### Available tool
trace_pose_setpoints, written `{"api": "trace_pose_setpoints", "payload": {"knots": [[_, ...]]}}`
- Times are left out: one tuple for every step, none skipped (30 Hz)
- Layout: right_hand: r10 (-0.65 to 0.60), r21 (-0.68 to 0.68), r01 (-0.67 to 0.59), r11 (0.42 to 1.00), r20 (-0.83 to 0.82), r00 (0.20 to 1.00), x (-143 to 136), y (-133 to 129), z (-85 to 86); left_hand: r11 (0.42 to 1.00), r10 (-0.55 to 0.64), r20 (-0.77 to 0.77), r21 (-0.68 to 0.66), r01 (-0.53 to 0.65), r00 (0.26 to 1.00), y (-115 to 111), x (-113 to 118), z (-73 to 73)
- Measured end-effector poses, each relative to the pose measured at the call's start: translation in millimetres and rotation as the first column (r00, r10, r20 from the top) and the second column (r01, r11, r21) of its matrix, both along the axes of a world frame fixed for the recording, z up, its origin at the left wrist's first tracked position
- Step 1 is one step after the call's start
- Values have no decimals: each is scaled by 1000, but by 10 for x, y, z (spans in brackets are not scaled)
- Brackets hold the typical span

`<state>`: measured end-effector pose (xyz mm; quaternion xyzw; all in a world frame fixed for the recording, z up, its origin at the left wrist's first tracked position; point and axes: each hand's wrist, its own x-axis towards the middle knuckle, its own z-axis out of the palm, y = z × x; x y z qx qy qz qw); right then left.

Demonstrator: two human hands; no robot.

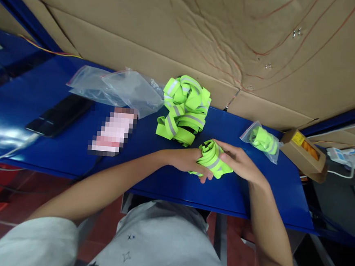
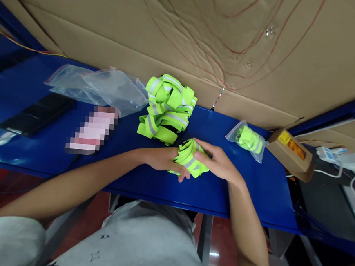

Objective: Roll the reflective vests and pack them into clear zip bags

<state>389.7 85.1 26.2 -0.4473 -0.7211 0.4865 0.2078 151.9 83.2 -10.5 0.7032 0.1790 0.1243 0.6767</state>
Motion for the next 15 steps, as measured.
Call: {"api": "trace_pose_setpoints", "payload": {"knots": [[-20,-2,20,1000,14,1000,-48,0,-35,1000,1,3,-5,-1,1000,-8,7,-21],[-47,-4,47,999,15,999,-93,3,-73,1000,7,7,-15,-7,1000,-16,17,-40],[-77,-6,77,997,5,997,-134,6,-109,999,19,13,-27,-18,1000,-26,29,-54],[-112,-7,112,994,-12,994,-167,9,-142,999,30,20,-33,-30,999,-36,42,-64],[-150,-6,150,989,-34,988,-194,11,-170,999,38,26,-32,-38,999,-45,57,-69],[-191,-4,191,982,-58,980,-216,13,-192,999,45,30,-26,-44,999,-54,72,-72],[-237,2,238,971,-82,968,-233,12,-207,998,56,36,-17,-55,998,-61,85,-72],[-283,18,287,958,-103,953,-247,9,-216,997,72,46,-11,-71,996,-66,96,-73],[-321,47,328,943,-122,939,-257,5,-218,996,92,58,-11,-92,994,-68,104,-74],[-347,92,361,928,-140,927,-264,-1,-216,993,115,69,-15,-114,991,-68,109,-76],[-361,150,384,911,-157,919,-267,-8,-212,990,138,75,-21,-137,988,-67,112,-79],[-367,207,398,894,-172,914,-266,-14,-207,988,156,79,-27,-154,985,-65,113,-82],[-361,247,398,884,-182,915,-259,-19,-204,986,165,79,-32,-163,983,-62,112,-83],[-342,259,382,887,-185,921,-248,-23,-202,986,164,77,-36,-162,983,-58,111,-81],[-315,247,353,902,-183,931,-232,-26,-202,986,166,75,-41,-163,983,-54,109,-77]]}}
